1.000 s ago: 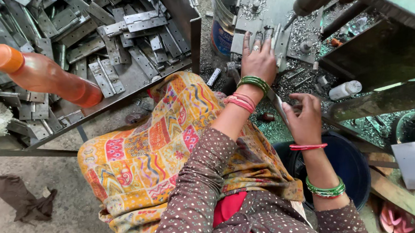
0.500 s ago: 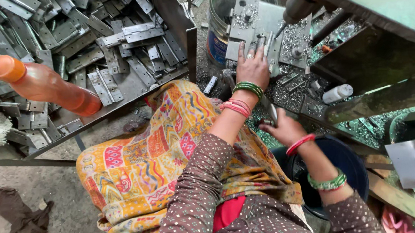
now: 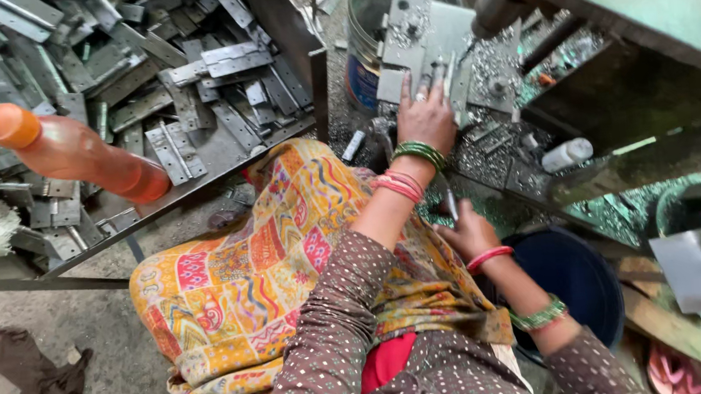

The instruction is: The person sits on the floor and repeatedly picks up small metal brackets from a bin, places them under a drill press, and operates the machine to drill holes. After each cycle, the person removes the bracket and returns it to the bin before selecting the next piece.

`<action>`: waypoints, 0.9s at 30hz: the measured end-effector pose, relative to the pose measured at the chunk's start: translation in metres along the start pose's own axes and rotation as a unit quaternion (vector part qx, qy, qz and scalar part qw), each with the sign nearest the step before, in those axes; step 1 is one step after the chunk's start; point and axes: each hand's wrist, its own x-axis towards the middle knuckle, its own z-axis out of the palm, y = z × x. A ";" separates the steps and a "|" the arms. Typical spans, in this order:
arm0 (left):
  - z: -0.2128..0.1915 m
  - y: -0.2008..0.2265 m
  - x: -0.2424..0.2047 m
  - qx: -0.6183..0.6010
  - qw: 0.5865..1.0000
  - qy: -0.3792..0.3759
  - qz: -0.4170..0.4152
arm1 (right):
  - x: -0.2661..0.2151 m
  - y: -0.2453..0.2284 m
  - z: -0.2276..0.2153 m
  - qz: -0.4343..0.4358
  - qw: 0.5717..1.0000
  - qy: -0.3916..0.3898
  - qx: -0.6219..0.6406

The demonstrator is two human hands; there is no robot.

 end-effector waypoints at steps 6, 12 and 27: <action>0.007 0.005 -0.008 -0.006 0.999 -0.051 -0.006 | 0.005 -0.011 -0.024 0.109 0.988 -0.077 -0.074; 0.007 -0.002 -0.003 0.004 0.999 -0.051 -0.006 | -0.029 0.000 0.049 -0.007 0.990 0.133 0.040; 0.025 -0.004 0.015 0.028 0.999 -0.027 -0.010 | -0.019 -0.020 -0.013 0.086 0.996 -0.009 -0.007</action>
